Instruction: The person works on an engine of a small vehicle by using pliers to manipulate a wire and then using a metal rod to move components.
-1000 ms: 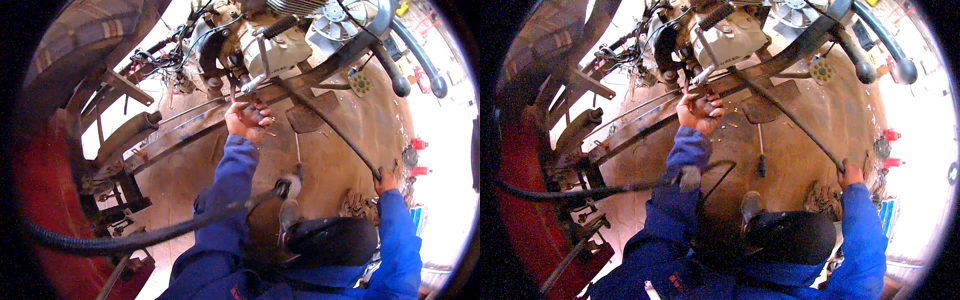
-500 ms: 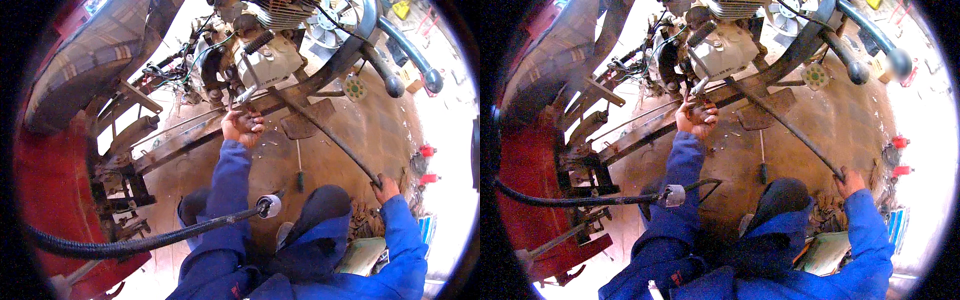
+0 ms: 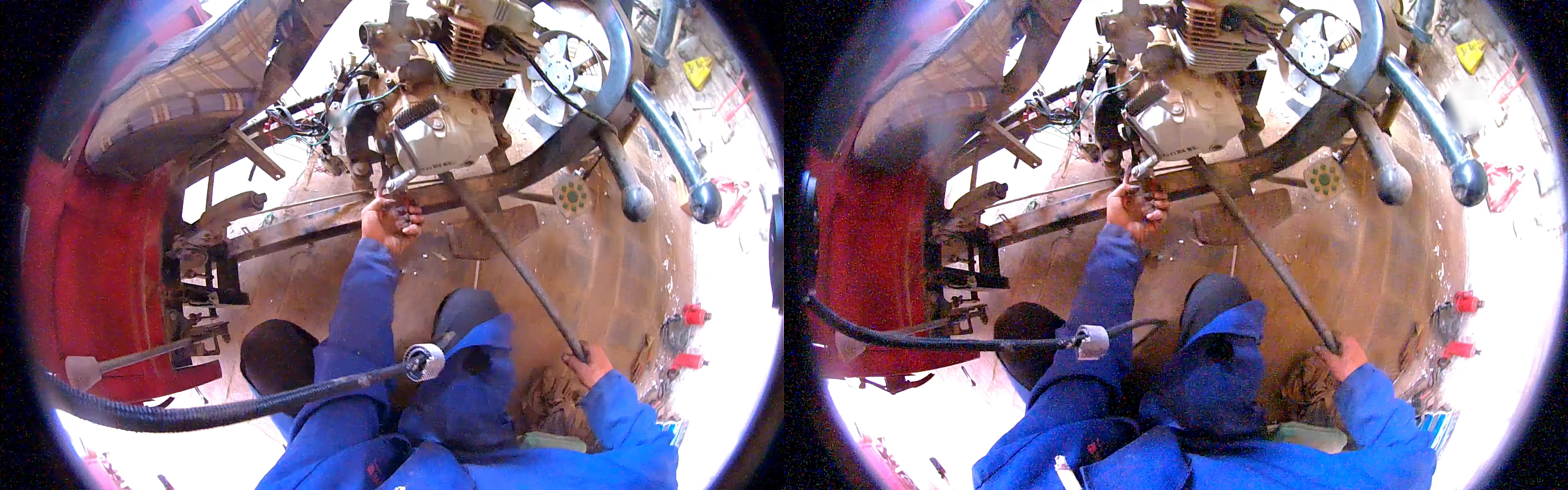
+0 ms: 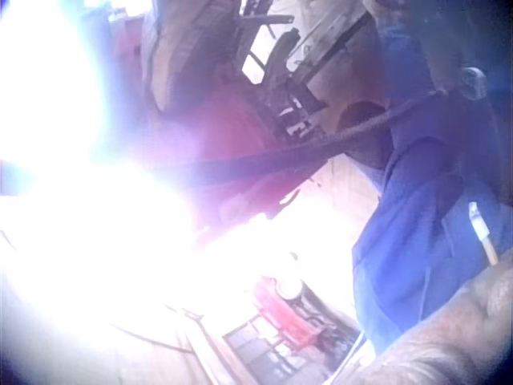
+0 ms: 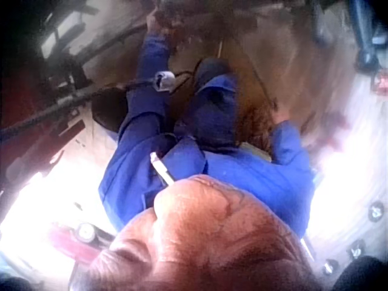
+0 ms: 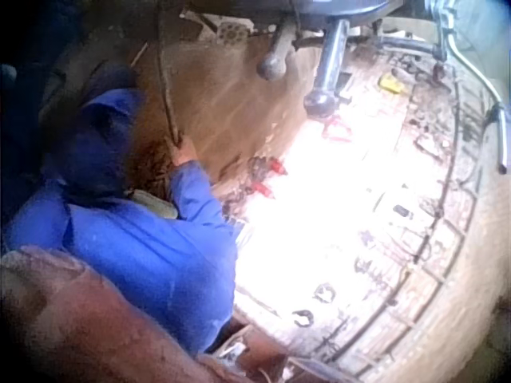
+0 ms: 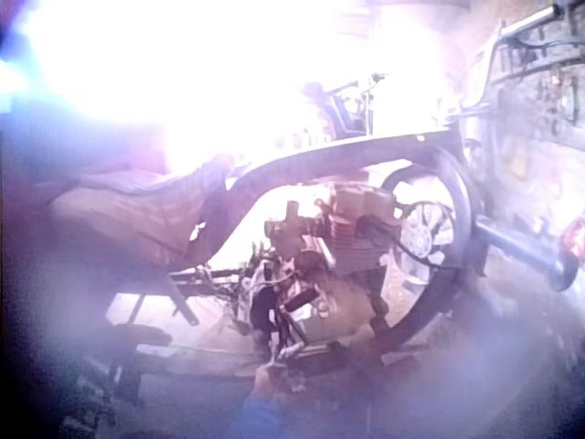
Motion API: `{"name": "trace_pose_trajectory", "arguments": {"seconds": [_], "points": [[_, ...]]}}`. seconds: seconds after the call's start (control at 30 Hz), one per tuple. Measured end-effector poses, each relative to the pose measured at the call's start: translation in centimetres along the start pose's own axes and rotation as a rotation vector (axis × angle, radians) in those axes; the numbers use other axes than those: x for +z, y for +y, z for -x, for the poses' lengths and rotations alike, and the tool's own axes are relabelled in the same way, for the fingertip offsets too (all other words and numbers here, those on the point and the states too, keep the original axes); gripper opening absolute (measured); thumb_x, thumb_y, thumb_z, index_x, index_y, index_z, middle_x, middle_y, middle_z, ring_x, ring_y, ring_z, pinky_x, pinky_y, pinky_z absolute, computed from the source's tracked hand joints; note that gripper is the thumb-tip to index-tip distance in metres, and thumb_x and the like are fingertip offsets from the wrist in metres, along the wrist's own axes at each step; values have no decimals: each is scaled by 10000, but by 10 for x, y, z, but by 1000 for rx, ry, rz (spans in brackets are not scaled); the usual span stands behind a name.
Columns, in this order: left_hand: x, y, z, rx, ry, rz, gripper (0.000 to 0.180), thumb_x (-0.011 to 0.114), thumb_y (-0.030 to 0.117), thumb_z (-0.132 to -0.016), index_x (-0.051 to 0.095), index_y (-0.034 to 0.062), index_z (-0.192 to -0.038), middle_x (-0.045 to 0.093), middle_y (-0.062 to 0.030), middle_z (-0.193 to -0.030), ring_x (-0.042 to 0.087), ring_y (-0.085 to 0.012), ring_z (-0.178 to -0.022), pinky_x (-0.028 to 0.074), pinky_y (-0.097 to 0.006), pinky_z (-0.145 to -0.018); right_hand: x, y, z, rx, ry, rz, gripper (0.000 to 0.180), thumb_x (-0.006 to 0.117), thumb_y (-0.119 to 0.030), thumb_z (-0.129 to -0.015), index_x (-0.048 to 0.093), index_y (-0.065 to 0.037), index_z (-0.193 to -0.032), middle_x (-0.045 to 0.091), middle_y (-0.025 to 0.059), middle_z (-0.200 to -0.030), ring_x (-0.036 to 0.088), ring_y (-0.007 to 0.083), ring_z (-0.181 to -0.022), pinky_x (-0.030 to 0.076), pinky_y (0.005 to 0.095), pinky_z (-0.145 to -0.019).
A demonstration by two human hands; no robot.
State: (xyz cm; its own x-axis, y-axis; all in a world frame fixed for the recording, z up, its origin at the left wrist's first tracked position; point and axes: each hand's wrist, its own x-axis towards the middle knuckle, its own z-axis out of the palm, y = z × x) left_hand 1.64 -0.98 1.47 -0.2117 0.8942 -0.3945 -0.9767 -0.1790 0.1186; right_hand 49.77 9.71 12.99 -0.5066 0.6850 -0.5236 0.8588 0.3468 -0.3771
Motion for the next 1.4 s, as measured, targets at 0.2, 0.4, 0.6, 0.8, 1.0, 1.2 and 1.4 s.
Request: {"name": "trace_pose_trajectory", "arguments": {"seconds": [0.2, 0.4, 0.6, 0.8, 1.0, 1.2, 1.4], "points": [[11, -4, 15, 19, 10, -17, 344, 443, 309, -772, 515, 45, -980, 490, -124, -831, 447, -228, -718, 348, -292, -509, 16, 12, 3, -9, 153, 106, 368, 684, -346, -770, 621, -9, -905, 593, 246, -766, 582, 403, -776, 446, 451, -702], [-6, 1, 15, -63, -5, 98, 352, 458, 295, -749, 495, 46, -995, 496, -143, -853, 464, -244, -731, 371, -306, -520, 11, -5, -1, 9, 60, 64, 339, 680, -296, -762, 563, 19, -809, 513, 166, -608, 516, 277, -589, 409, 399, -581], [5, -6, 6, -11, 10, 62, 346, 463, 287, -753, 515, 45, -994, 522, -155, -859, 487, -258, -734, 380, -314, -522, 4, -3, 1, 145, -2, 139, 410, 652, -373, -794, 587, 5, -940, 594, 265, -769, 596, 415, -770, 445, 454, -677], [2, -3, 4, 27, 67, 27, 371, 434, 291, -776, 550, -4, -968, 562, -169, -837, 508, -272, -715, 381, -321, -511, 6, -1, -3, 175, 18, 198, 481, 647, -409, -797, 588, 9, -1027, 611, 280, -865, 588, 440, -859, 455, 474, -737], [1, -1, 2, -3, 33, 37, 364, 427, 295, -777, 571, 3, -941, 564, -170, -817, 504, -276, -708, 374, -320, -497, 7, -8, 1, 173, 41, 156, 520, 654, -424, -793, 585, 12, -1068, 612, 283, -925, 589, 433, -903, 464, 459, -772], [-1, -3, 1, -46, -48, 111, 365, 443, 303, -770, 574, 15, -950, 571, -181, -843, 499, -276, -704, 384, -328, -506, 22, 16, 6, 25, 275, 194, 521, 679, -402, -775, 578, 0, -1091, 616, 264, -916, 592, 415, -865, 470, 454, -769], [2, -2, 7, 34, 72, -10, 349, 465, 291, -750, 570, 17, -940, 573, -164, -831, 498, -270, -697, 388, -326, -508, -2, -33, 1, 248, -39, 224, 501, 726, -383, -716, 553, -6, -998, 623, 228, -877, 603, 401, -837, 483, 454, -738]]}}
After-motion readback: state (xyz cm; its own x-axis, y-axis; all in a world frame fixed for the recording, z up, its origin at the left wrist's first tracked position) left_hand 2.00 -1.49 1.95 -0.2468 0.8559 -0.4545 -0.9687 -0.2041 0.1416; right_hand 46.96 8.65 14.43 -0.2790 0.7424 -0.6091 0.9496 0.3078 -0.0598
